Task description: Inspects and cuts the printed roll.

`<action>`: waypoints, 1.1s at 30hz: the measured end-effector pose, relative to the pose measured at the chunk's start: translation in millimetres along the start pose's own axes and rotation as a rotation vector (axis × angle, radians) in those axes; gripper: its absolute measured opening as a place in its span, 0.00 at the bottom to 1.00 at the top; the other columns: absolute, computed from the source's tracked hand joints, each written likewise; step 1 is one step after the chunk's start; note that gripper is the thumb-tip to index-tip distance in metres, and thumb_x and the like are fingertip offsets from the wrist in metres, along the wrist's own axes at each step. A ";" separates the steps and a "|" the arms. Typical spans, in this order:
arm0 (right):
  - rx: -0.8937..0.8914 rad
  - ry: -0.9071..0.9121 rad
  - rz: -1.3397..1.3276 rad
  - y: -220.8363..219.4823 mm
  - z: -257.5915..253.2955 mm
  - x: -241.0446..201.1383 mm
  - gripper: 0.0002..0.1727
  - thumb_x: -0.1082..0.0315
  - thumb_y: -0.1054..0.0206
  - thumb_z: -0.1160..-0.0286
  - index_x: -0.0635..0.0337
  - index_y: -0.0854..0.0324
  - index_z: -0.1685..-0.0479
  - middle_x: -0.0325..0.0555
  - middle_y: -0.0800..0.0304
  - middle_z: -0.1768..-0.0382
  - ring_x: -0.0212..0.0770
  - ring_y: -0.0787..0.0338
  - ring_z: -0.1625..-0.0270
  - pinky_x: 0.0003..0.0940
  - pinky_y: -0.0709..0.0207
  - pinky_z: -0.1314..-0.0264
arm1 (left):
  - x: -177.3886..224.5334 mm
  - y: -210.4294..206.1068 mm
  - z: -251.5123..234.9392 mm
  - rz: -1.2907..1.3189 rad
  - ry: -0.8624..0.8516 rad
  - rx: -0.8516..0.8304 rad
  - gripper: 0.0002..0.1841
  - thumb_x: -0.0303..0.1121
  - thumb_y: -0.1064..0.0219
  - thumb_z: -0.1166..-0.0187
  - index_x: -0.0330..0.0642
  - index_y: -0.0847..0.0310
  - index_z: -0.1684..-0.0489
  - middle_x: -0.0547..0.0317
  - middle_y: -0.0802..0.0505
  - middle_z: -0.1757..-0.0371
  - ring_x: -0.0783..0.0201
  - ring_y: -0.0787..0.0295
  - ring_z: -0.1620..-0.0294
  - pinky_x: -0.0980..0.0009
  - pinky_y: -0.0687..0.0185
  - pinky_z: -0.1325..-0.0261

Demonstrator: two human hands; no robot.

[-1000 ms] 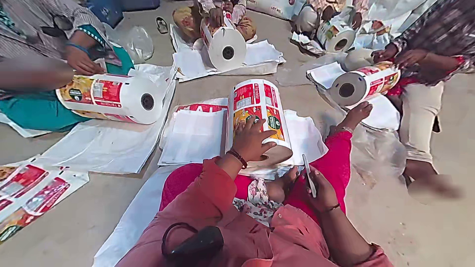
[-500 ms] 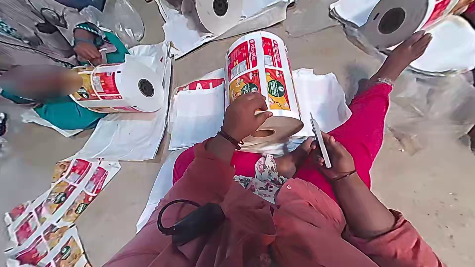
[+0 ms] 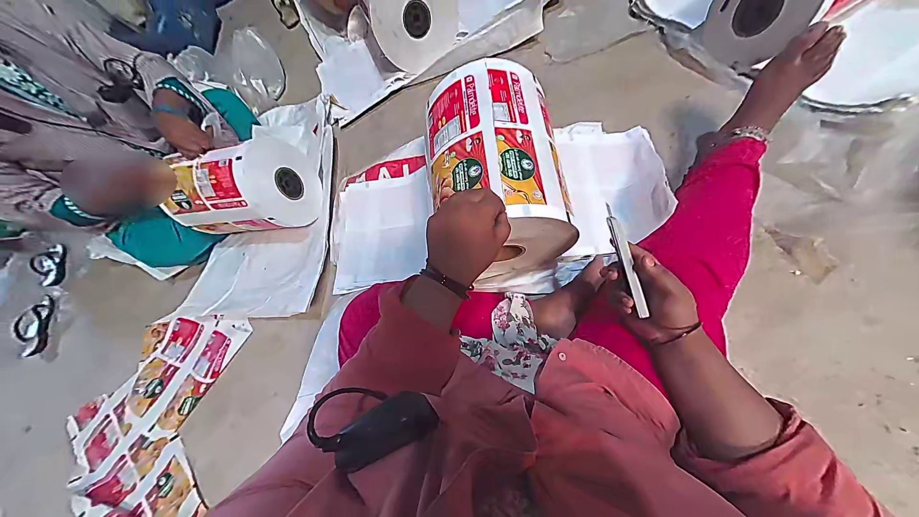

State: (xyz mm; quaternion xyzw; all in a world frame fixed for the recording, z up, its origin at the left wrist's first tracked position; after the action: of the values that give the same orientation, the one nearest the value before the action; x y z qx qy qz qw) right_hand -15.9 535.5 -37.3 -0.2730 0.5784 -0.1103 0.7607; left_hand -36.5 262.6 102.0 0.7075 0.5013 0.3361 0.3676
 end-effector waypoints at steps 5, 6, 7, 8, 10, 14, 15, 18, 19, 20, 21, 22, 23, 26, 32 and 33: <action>-0.030 0.011 -0.020 1.1 -0.3 -1.2 0.26 0.49 0.47 0.13 0.46 0.27 0.21 0.37 0.14 0.61 0.24 0.24 0.81 0.16 0.29 0.83 | -18.0 3.4 -9.2 0.138 0.213 -0.107 0.10 0.35 0.36 0.21 0.41 0.08 0.61 0.50 0.04 0.51 0.52 0.07 0.45 0.50 0.14 0.42; -0.030 0.011 -0.024 1.4 0.1 -1.1 0.26 0.49 0.47 0.13 0.46 0.27 0.21 0.37 0.14 0.61 0.24 0.23 0.81 0.16 0.29 0.83 | -24.8 5.1 -11.5 0.197 0.283 -0.134 0.11 0.35 0.37 0.20 0.39 0.09 0.58 0.48 0.05 0.49 0.52 0.08 0.44 0.50 0.15 0.39; -0.029 0.013 -0.030 1.7 0.6 -0.8 0.26 0.50 0.46 0.13 0.47 0.27 0.21 0.38 0.14 0.61 0.25 0.23 0.81 0.16 0.30 0.83 | -31.5 6.3 -12.2 0.249 0.347 -0.128 0.12 0.35 0.38 0.19 0.37 0.10 0.55 0.46 0.06 0.49 0.51 0.09 0.45 0.50 0.15 0.39; -0.035 0.017 -0.041 1.9 0.8 -0.6 0.26 0.49 0.45 0.14 0.47 0.27 0.22 0.38 0.13 0.61 0.25 0.23 0.81 0.16 0.30 0.84 | -38.1 6.8 -12.1 0.279 0.408 -0.114 0.13 0.34 0.40 0.19 0.36 0.12 0.54 0.45 0.08 0.50 0.51 0.10 0.47 0.50 0.16 0.41; -0.044 0.028 -0.053 3.1 0.9 -0.3 0.25 0.50 0.46 0.14 0.48 0.27 0.22 0.38 0.13 0.62 0.24 0.23 0.82 0.15 0.30 0.84 | -50.8 5.5 -11.1 0.319 0.503 -0.085 0.14 0.34 0.46 0.14 0.32 0.19 0.49 0.43 0.11 0.57 0.51 0.13 0.57 0.50 0.17 0.50; -0.034 0.043 -0.070 5.7 -1.3 0.5 0.24 0.54 0.50 0.13 0.51 0.28 0.23 0.38 0.13 0.62 0.24 0.24 0.81 0.16 0.30 0.82 | -72.1 1.2 -9.3 0.529 0.694 -0.049 0.16 0.34 0.52 0.08 0.29 0.25 0.41 0.43 0.14 0.60 0.54 0.16 0.69 0.54 0.16 0.61; -0.031 0.043 -0.069 5.6 -1.9 0.8 0.24 0.55 0.52 0.13 0.53 0.30 0.23 0.38 0.13 0.62 0.24 0.24 0.82 0.16 0.29 0.83 | -76.2 -1.1 -7.9 0.632 0.748 -0.001 0.15 0.34 0.52 0.07 0.31 0.26 0.42 0.48 0.17 0.64 0.60 0.18 0.77 0.62 0.16 0.71; -0.019 0.030 -0.064 5.0 -2.0 2.3 0.25 0.57 0.54 0.12 0.54 0.32 0.21 0.38 0.14 0.63 0.25 0.24 0.82 0.16 0.29 0.84 | -79.6 -1.7 -3.6 0.988 0.910 0.136 0.11 0.34 0.53 0.06 0.36 0.32 0.43 0.58 0.23 0.70 0.67 0.21 0.81 0.66 0.13 0.73; -0.018 0.027 -0.070 4.7 -2.1 2.4 0.25 0.57 0.54 0.13 0.55 0.32 0.22 0.38 0.14 0.64 0.25 0.23 0.82 0.16 0.29 0.84 | -80.7 0.0 -2.8 1.090 0.936 0.166 0.11 0.33 0.53 0.05 0.35 0.34 0.39 0.54 0.21 0.63 0.63 0.15 0.74 0.60 0.07 0.65; -0.018 0.025 -0.069 4.2 -2.0 2.4 0.24 0.58 0.54 0.12 0.55 0.32 0.22 0.38 0.14 0.64 0.25 0.23 0.82 0.16 0.29 0.84 | -82.8 1.9 -1.4 1.154 0.949 0.204 0.13 0.32 0.54 0.05 0.34 0.35 0.34 0.49 0.19 0.54 0.59 0.11 0.65 0.55 0.05 0.57; -0.021 0.027 -0.072 3.7 -2.4 2.2 0.24 0.58 0.54 0.12 0.56 0.33 0.22 0.39 0.14 0.64 0.25 0.23 0.82 0.16 0.29 0.84 | -86.2 4.6 -0.1 1.181 0.955 0.253 0.15 0.32 0.54 0.06 0.33 0.36 0.30 0.45 0.18 0.49 0.56 0.09 0.59 0.52 0.05 0.52; -0.029 0.033 -0.077 3.4 -3.3 1.7 0.24 0.58 0.54 0.12 0.56 0.33 0.21 0.39 0.14 0.64 0.25 0.22 0.82 0.16 0.28 0.84 | -91.3 8.1 0.6 1.173 0.954 0.308 0.15 0.32 0.55 0.06 0.33 0.36 0.29 0.46 0.18 0.49 0.56 0.09 0.59 0.51 0.06 0.52; -0.037 0.039 -0.088 3.0 -4.0 1.4 0.24 0.58 0.53 0.12 0.56 0.33 0.22 0.40 0.13 0.64 0.26 0.21 0.82 0.17 0.28 0.84 | -97.7 12.9 1.3 1.145 0.951 0.360 0.15 0.33 0.55 0.06 0.34 0.36 0.30 0.48 0.19 0.51 0.57 0.10 0.60 0.52 0.05 0.52; -0.042 0.039 -0.083 2.3 -2.5 2.2 0.24 0.58 0.55 0.12 0.57 0.34 0.21 0.39 0.14 0.64 0.25 0.22 0.82 0.16 0.29 0.85 | -124.9 27.5 6.7 1.062 0.951 0.437 0.16 0.33 0.47 0.09 0.32 0.35 0.31 0.45 0.18 0.47 0.58 0.09 0.58 0.55 0.05 0.52; -0.005 0.035 -0.056 -0.9 -2.5 1.9 0.25 0.60 0.60 0.10 0.57 0.34 0.21 0.38 0.14 0.66 0.25 0.23 0.82 0.16 0.29 0.86 | -146.9 28.1 12.7 0.939 0.919 0.245 0.32 0.21 0.21 0.32 0.34 0.28 0.25 0.44 0.13 0.55 0.58 0.08 0.61 0.60 0.06 0.51; -0.011 0.034 -0.058 -0.9 -3.3 2.6 0.25 0.60 0.60 0.11 0.56 0.34 0.20 0.39 0.14 0.66 0.25 0.22 0.83 0.17 0.29 0.86 | -142.7 27.3 11.3 0.973 0.913 0.233 0.32 0.20 0.22 0.31 0.35 0.27 0.24 0.45 0.13 0.55 0.59 0.09 0.62 0.61 0.07 0.52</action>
State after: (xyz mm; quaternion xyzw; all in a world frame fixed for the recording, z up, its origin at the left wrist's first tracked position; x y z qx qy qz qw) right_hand -18.0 532.5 -39.6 -0.2920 0.5839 -0.1337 0.7456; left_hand -53.1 117.8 104.5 0.6747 0.2638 0.6722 -0.1526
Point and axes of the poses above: each hand's wrist, its own z-axis away from the middle knuckle, its own y-axis out of the back of the hand, x = y × z, the point moved 4 cm from there along -z, towards the middle knuckle
